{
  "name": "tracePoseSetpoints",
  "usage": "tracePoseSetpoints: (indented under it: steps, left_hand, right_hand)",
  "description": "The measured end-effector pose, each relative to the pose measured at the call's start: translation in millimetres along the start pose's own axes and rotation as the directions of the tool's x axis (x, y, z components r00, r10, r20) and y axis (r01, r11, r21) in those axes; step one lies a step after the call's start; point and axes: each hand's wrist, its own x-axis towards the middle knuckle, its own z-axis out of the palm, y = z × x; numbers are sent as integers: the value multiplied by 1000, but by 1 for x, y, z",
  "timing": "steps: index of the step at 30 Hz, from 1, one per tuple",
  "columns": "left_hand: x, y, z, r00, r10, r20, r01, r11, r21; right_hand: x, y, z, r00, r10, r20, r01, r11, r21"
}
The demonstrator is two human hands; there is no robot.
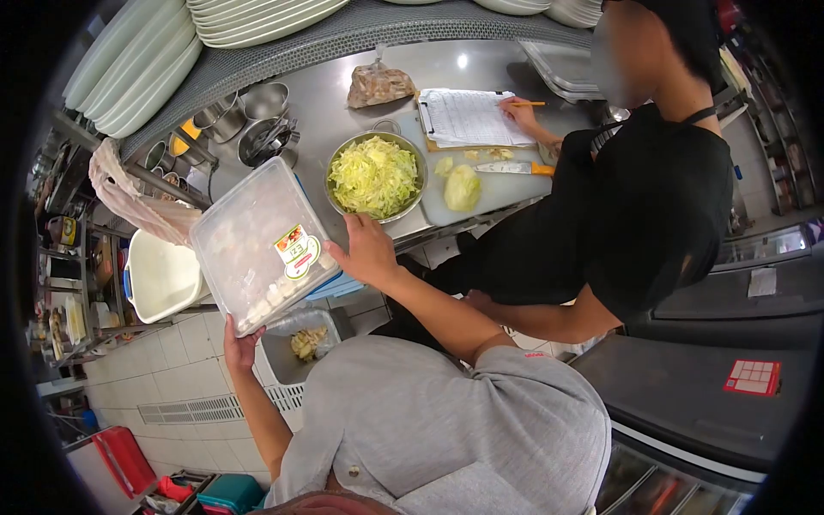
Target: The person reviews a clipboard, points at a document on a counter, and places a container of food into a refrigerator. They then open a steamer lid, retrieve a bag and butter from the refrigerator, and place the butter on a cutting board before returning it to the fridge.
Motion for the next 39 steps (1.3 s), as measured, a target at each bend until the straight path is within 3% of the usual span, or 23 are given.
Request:
tracePoseSetpoints:
  steps: [27, 39]
  left_hand:
    - [-1, 4, 2, 1000, -21, 2, 21, 999, 45]
    - [1, 3, 0, 1000, -30, -2, 30, 999, 20]
  right_hand:
    - [-16, -9, 28, 984, 51, 169, -53, 999, 5]
    - [-12, -3, 32, 988, 44, 151, -54, 996, 66]
